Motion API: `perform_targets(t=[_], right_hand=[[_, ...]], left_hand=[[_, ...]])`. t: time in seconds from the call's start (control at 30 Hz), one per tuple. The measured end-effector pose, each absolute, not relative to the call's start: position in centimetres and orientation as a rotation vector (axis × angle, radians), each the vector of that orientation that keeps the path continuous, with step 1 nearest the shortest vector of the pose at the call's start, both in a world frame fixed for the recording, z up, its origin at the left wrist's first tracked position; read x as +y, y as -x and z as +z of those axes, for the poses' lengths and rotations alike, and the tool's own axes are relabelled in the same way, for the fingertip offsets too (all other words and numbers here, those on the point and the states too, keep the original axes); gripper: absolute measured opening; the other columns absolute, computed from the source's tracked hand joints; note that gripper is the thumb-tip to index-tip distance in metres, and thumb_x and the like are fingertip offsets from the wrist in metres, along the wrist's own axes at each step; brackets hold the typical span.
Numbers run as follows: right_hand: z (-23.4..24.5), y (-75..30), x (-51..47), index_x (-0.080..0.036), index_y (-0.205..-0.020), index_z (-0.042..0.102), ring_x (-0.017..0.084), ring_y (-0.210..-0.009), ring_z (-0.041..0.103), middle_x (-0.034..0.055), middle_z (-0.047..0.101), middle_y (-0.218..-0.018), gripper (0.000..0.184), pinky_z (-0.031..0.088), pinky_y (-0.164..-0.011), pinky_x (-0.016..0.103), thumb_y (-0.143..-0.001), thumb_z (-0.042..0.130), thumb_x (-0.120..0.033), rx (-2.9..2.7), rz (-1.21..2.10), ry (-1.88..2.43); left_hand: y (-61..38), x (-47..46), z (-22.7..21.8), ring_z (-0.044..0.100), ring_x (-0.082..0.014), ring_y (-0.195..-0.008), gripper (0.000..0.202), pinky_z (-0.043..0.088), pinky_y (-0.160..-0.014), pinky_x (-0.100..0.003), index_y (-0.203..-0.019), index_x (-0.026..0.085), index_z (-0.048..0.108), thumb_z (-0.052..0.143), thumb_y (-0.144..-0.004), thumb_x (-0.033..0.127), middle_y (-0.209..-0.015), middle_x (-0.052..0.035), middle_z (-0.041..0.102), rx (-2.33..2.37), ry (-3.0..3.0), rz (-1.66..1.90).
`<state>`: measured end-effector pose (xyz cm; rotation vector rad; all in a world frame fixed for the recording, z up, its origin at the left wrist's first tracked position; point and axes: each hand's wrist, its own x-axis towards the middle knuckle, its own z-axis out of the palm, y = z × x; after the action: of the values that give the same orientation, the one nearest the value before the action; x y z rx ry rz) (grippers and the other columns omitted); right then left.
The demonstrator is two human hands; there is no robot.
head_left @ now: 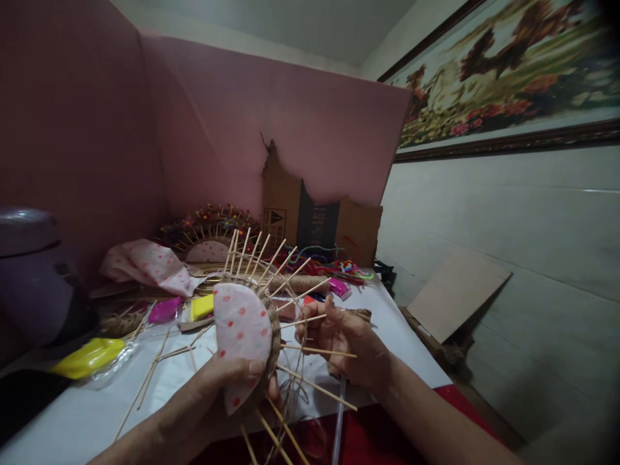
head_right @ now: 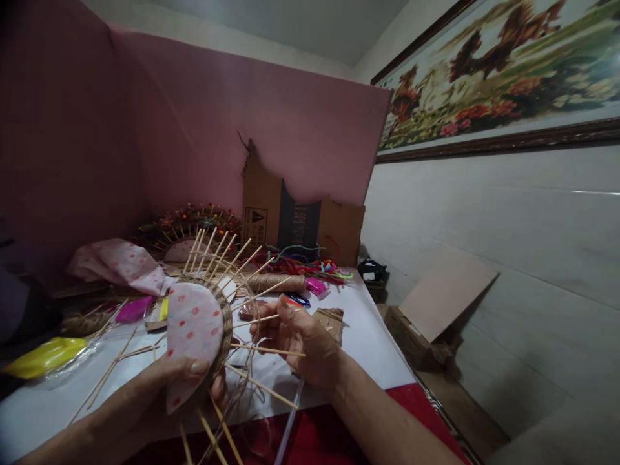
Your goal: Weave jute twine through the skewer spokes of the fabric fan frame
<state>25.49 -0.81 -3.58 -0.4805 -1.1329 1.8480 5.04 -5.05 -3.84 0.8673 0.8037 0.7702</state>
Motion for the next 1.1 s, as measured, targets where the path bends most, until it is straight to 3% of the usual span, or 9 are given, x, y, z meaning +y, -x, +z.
perform_targets(t=[0.4,0.5,0.6,0.67,0.73,0.8,0.93,1.0,1.1], right_hand=[[-3.3,-25.1,-0.6,-0.014,-0.080,0.066,0.011,-0.064,0.053,0.0031,0.061,-0.074,0.027,0.041,-0.060,0.023,-0.072,0.069,-0.040,-1.205,1.692,0.620],[-3.2,-25.3,-0.4,-0.014,-0.079,0.068,0.011,-0.063,0.053,0.0036,0.063,-0.073,0.029,0.037,-0.058,0.023,-0.074,0.067,-0.042,-1.249,1.584,0.696],[-3.2,-25.8,0.0,-0.015,-0.080,0.069,0.011,-0.064,0.054,0.0029,0.064,-0.073,0.026,0.036,-0.058,0.023,-0.074,0.067,-0.040,-1.287,1.547,0.709],[-3.4,-26.0,0.4,-0.015,-0.080,0.070,0.011,-0.063,0.054,0.0033,0.065,-0.072,0.026,0.035,-0.058,0.023,-0.074,0.067,-0.040,-1.320,1.538,0.735],[-3.7,-26.2,0.7,-0.015,-0.078,0.070,0.012,-0.062,0.055,0.0043,0.066,-0.071,0.027,0.035,-0.058,0.024,-0.074,0.067,-0.041,-1.357,1.537,0.793],[-4.0,-26.4,0.9,-0.015,-0.077,0.070,0.012,-0.060,0.055,0.0047,0.067,-0.069,0.027,0.036,-0.058,0.025,-0.073,0.067,-0.042,-1.379,1.556,0.839],[-4.1,-26.5,0.8,-0.015,-0.077,0.070,0.012,-0.060,0.056,0.0033,0.067,-0.069,0.025,0.036,-0.057,0.025,-0.073,0.068,-0.039,-1.430,1.607,0.828],[-4.1,-26.5,0.8,-0.015,-0.075,0.070,0.011,-0.059,0.055,0.0023,0.066,-0.068,0.024,0.036,-0.057,0.025,-0.073,0.068,-0.039,-1.484,1.613,0.831],[-4.0,-26.6,0.8,-0.015,-0.074,0.071,0.011,-0.059,0.055,0.0018,0.065,-0.066,0.024,0.037,-0.057,0.025,-0.073,0.068,-0.039,-1.518,1.635,0.845]], left_hand=[[-5.2,-5.0,-3.9,0.062,-0.0166,-0.065,0.018,0.050,-0.069,-0.028,-0.068,0.013,0.070,0.064,-0.068,0.029,-0.069,-0.0046,0.070,0.821,-0.798,0.765],[-5.8,-5.0,-4.0,0.064,-0.0184,-0.068,0.019,0.050,-0.070,-0.030,-0.078,0.013,0.070,0.067,-0.067,0.029,-0.072,-0.0059,0.070,0.782,-0.735,0.845],[-6.3,-4.7,-3.9,0.064,-0.0221,-0.075,0.033,0.050,-0.072,-0.034,-0.092,0.014,0.066,0.062,-0.073,0.041,-0.078,-0.0084,0.069,0.807,-0.713,1.009],[-5.9,-4.2,-3.9,0.063,-0.0211,-0.080,0.038,0.049,-0.071,-0.031,-0.095,0.015,0.063,0.057,-0.076,0.047,-0.084,-0.0089,0.067,0.872,-0.742,1.134],[-4.9,-3.5,-3.9,0.060,-0.0165,-0.082,0.034,0.046,-0.068,-0.024,-0.098,0.021,0.060,0.065,-0.072,0.042,-0.089,-0.0027,0.065,0.960,-0.772,1.232],[-3.7,-2.7,-3.7,0.057,-0.0159,-0.082,0.041,0.044,-0.063,-0.022,-0.098,0.022,0.058,0.075,-0.062,0.034,-0.087,0.0007,0.062,1.259,-1.027,1.490],[-2.3,-1.4,-2.8,0.050,-0.0234,-0.105,0.030,0.038,-0.091,-0.032,-0.096,0.025,0.063,0.069,-0.067,0.025,-0.105,-0.0026,0.057,1.401,-1.833,1.775],[-2.5,-0.8,-1.9,0.047,-0.0255,-0.110,0.021,0.033,-0.098,-0.040,-0.091,0.025,0.064,0.064,-0.071,0.020,-0.105,-0.0041,0.059,1.351,-2.263,1.620],[-3.4,0.0,-0.6,0.044,-0.0253,-0.115,0.028,0.031,-0.100,-0.043,-0.095,0.025,0.064,0.056,-0.072,0.010,-0.113,-0.0055,0.060,1.163,-2.680,1.221]])
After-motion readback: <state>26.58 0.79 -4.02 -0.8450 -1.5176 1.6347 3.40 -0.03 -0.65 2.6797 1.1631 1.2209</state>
